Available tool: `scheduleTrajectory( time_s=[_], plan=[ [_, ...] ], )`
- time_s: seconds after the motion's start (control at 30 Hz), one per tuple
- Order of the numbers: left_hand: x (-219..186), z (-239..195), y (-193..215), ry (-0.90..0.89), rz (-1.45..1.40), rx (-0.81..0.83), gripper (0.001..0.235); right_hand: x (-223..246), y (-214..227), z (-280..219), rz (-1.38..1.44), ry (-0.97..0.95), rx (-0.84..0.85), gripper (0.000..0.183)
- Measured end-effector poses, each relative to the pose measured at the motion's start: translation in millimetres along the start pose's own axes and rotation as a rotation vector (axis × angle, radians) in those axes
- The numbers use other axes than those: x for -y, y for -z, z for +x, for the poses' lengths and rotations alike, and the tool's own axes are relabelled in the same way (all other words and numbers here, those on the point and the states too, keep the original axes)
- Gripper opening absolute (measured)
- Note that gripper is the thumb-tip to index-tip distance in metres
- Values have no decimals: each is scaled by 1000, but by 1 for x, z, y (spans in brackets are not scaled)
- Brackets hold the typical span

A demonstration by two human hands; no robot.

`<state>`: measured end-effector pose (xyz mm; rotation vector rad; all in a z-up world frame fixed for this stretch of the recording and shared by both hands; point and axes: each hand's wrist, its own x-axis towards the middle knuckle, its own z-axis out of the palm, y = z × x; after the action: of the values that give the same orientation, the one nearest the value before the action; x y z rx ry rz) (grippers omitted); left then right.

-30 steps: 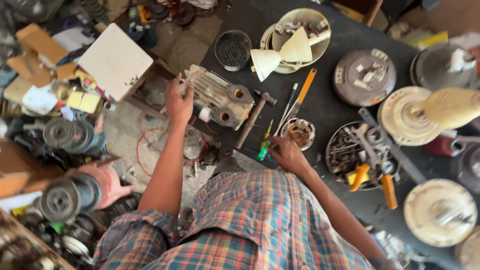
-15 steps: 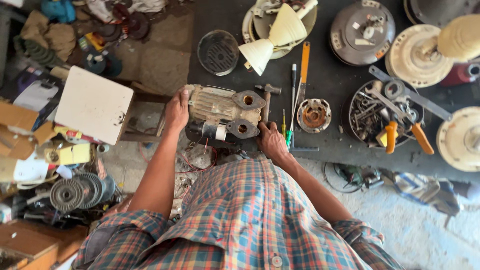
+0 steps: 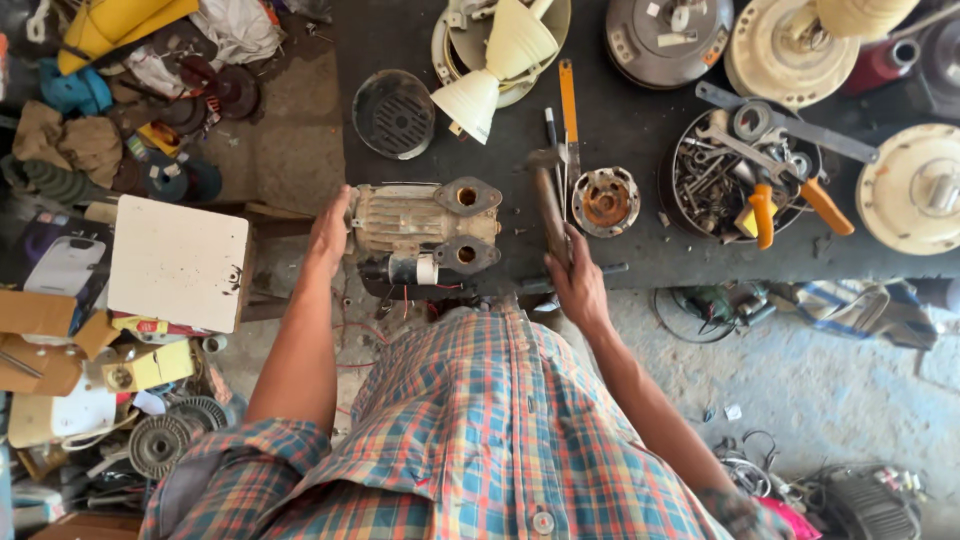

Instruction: The person cleans a circular metal component with a brush and then uses a hammer to tap a motor housing on a cluttered workbench. The person handles the parts and tools directly without visible secondary actions.

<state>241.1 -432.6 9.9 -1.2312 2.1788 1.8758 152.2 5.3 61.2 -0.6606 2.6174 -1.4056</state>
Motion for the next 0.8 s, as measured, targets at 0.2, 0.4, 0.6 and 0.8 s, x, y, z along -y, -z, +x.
scheduleTrajectory(
  time_s=[0.2, 0.4, 0.6, 0.8],
  plan=[
    [-27, 10, -1, 272, 351, -7, 88, 31, 20, -61, 102, -515, 240, 64],
    [-41, 14, 4, 367, 214, 96, 84, 51, -9, -81, 94, -285, 107, 67],
    [-8, -10, 5, -39, 80, 98, 89, 48, -24, -94, -32, -297, 102, 69],
    [-22, 1, 3, 270, 188, 48, 92, 57, -32, -97, -50, -176, -30, 71]
  ],
)
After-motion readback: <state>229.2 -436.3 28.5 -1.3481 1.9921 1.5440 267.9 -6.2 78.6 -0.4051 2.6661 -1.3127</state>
